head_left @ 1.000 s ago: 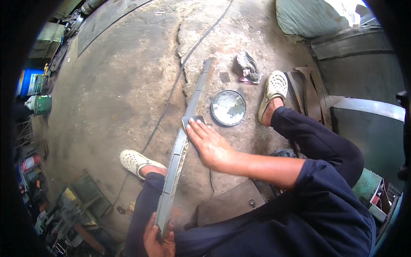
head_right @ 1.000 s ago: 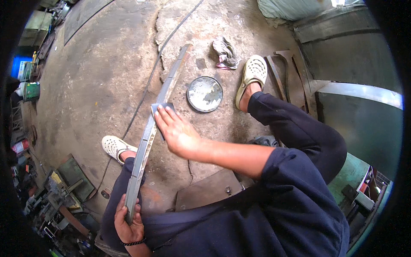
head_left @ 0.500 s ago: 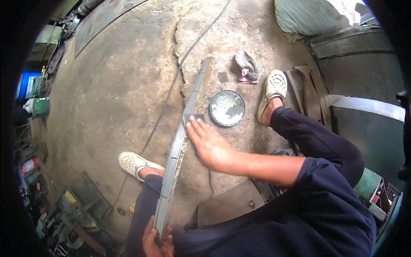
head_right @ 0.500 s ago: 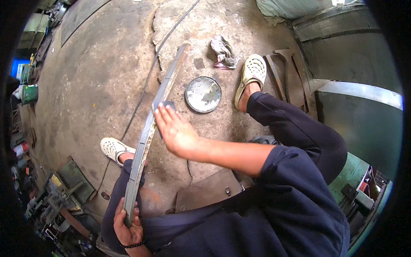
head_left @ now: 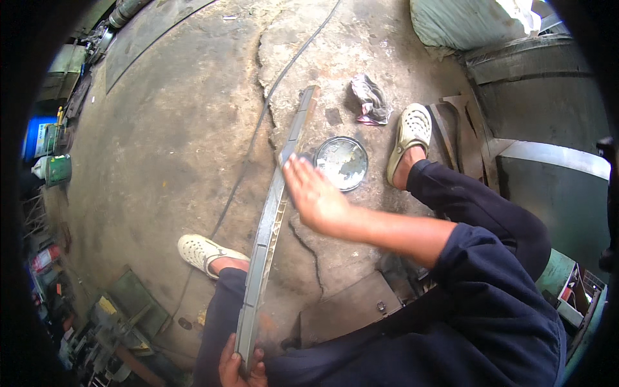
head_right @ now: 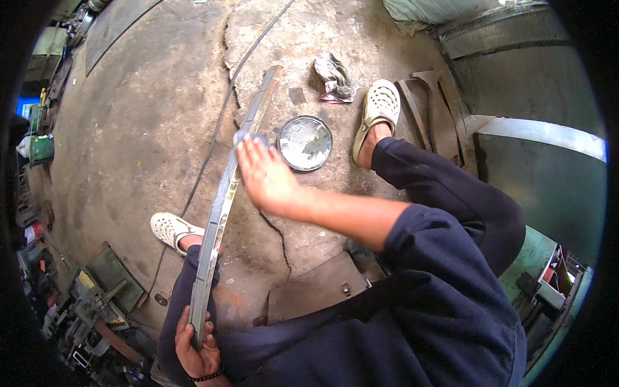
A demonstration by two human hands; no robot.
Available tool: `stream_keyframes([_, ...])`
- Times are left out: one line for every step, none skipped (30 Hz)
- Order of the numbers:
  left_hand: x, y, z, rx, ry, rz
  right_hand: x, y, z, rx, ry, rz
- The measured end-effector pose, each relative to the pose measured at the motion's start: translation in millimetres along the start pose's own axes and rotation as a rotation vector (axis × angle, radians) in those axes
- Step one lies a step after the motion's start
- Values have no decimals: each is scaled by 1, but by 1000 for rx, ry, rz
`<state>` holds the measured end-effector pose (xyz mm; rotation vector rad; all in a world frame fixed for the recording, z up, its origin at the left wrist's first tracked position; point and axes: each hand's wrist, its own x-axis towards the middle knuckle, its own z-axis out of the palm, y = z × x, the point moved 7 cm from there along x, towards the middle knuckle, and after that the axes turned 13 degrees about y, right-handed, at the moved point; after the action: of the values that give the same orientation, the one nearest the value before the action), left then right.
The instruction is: The person holds a long metal bar and repeatedly rubs its surface with a sanding block, occasionally wiping it with a cloth. The person dips the sanding block into a small metal container and continues polishing the bar.
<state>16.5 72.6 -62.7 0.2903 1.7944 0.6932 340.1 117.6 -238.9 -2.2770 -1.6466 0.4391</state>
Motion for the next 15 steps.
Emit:
stream_keyframes([-1,0,-2,8,20,6,-4,-11,-9,99,-61,-14])
stream_keyframes([1,-3,-3,7,-43,-38,3,0,0,77,-34,11])
stream_keyframes([4,-5,-5,14,-122,-92,13,25,11,41,-5,51])
stream_keyframes([7,-6,-3,19,-201,-142,25,47,15,7,28,90])
stream_keyframes([8,-5,-2,35,-194,-145,40,62,9,-8,-26,149])
stream_keyframes([7,-3,-2,52,-181,-141,36,53,10,-2,3,121])
stream_keyframes([4,-3,-3,64,-155,-138,22,38,14,12,25,85])
stream_keyframes([2,-1,-4,54,-141,-130,9,24,18,26,46,50])
stream_keyframes([2,0,-3,50,-142,-136,-3,9,5,73,-20,30])
stream_keyframes([2,0,-2,46,-143,-142,0,19,14,47,22,52])
stream_keyframes([2,-1,-2,62,-131,-135,10,36,31,21,63,73])
stream_keyframes([4,-2,1,86,-141,-139,17,59,33,-24,108,111])
stream_keyframes([4,0,1,97,-131,-120,38,72,17,21,8,182])
stream_keyframes([6,0,0,103,-121,-123,38,68,12,33,13,181])
stream_keyframes([7,0,1,109,-111,-124,27,56,15,34,50,122])
